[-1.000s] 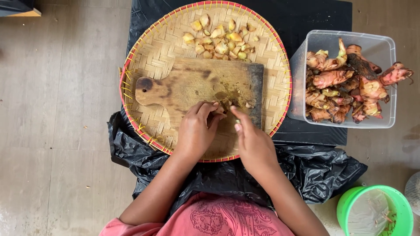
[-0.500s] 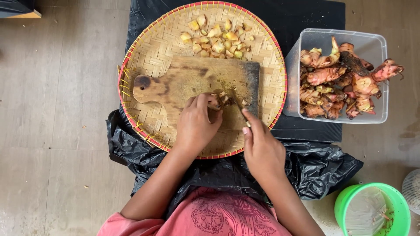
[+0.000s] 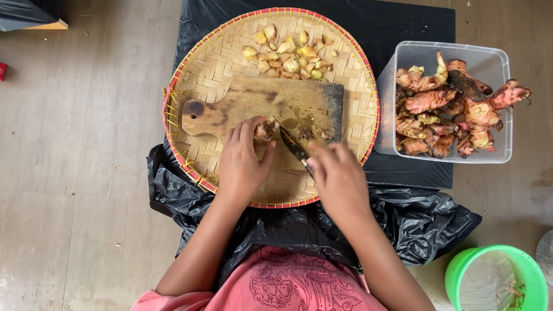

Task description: Slicing and scraping galangal roots on a wooden cutting board using a knife

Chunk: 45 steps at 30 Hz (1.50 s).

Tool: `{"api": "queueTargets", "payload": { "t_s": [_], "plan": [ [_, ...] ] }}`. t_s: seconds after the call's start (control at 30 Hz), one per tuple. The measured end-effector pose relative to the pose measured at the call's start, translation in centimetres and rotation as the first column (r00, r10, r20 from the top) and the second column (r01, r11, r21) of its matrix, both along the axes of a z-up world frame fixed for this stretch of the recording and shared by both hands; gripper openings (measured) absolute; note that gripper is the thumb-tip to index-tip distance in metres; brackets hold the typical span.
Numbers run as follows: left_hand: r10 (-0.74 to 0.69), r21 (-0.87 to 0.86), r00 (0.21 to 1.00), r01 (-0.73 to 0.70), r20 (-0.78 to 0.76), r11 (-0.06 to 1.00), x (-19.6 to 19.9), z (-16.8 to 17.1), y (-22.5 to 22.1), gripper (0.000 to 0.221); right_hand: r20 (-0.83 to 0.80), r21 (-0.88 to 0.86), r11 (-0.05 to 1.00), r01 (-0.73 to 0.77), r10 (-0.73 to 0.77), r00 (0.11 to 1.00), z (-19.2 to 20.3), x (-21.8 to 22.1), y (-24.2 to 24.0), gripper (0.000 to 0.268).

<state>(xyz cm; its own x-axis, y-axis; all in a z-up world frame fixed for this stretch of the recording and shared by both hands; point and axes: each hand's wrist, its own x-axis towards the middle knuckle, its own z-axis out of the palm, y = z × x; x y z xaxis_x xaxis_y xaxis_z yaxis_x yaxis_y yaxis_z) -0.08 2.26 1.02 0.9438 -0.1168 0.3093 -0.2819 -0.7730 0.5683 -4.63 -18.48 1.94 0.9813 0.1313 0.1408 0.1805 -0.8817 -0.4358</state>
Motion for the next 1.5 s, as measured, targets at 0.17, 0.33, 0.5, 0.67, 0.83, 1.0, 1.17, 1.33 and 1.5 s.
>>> {"api": "queueTargets", "payload": {
  "t_s": [0.17,0.33,0.5,0.67,0.83,1.0,1.17,1.33,1.5],
  "plan": [
    [0.004,-0.015,1.000,-0.004,-0.009,1.000,0.2,-0.5,0.2,0.055,0.062,-0.012,0.999,0.032,-0.031,0.998,-2.0,3.3,-1.3,0.034],
    [-0.002,-0.040,1.000,0.002,0.001,0.999,0.5,-1.1,0.7,0.052,-0.008,0.029,0.999,-0.038,0.038,0.999,-0.6,5.7,0.8,0.031],
    [0.003,-0.034,1.000,-0.003,-0.001,0.999,0.6,-1.4,0.8,0.053,-0.119,0.066,0.984,-0.167,0.174,0.978,2.1,6.1,2.2,0.026],
    [0.006,-0.026,1.000,-0.005,0.004,1.000,0.7,-1.0,0.7,0.050,-0.054,0.057,0.990,-0.130,0.133,0.990,-0.7,7.1,2.5,0.013],
    [0.009,-0.030,1.000,-0.008,0.005,1.000,0.7,-1.0,0.7,0.050,-0.144,0.060,0.998,-0.037,0.046,0.988,-1.6,8.0,0.6,0.011],
    [0.009,-0.013,1.000,-0.009,0.013,1.000,0.8,-0.7,0.5,0.049,-0.134,0.060,0.967,-0.247,0.253,0.958,2.3,7.7,0.7,0.043],
    [0.008,-0.017,1.000,-0.008,0.012,1.000,0.7,-0.7,0.6,0.047,-0.283,-0.063,0.932,-0.358,0.327,0.902,5.5,7.0,0.5,0.033],
    [0.000,-0.026,1.000,0.001,0.031,1.000,0.6,-1.1,0.6,0.046,-0.269,-0.081,0.936,-0.342,0.310,0.912,2.8,7.2,0.1,0.026],
    [-0.019,-0.028,0.996,0.021,0.089,0.999,0.8,-1.8,0.7,0.047,0.011,-0.195,0.949,-0.247,0.254,0.967,-3.0,7.0,0.0,0.017]
  ]
}}
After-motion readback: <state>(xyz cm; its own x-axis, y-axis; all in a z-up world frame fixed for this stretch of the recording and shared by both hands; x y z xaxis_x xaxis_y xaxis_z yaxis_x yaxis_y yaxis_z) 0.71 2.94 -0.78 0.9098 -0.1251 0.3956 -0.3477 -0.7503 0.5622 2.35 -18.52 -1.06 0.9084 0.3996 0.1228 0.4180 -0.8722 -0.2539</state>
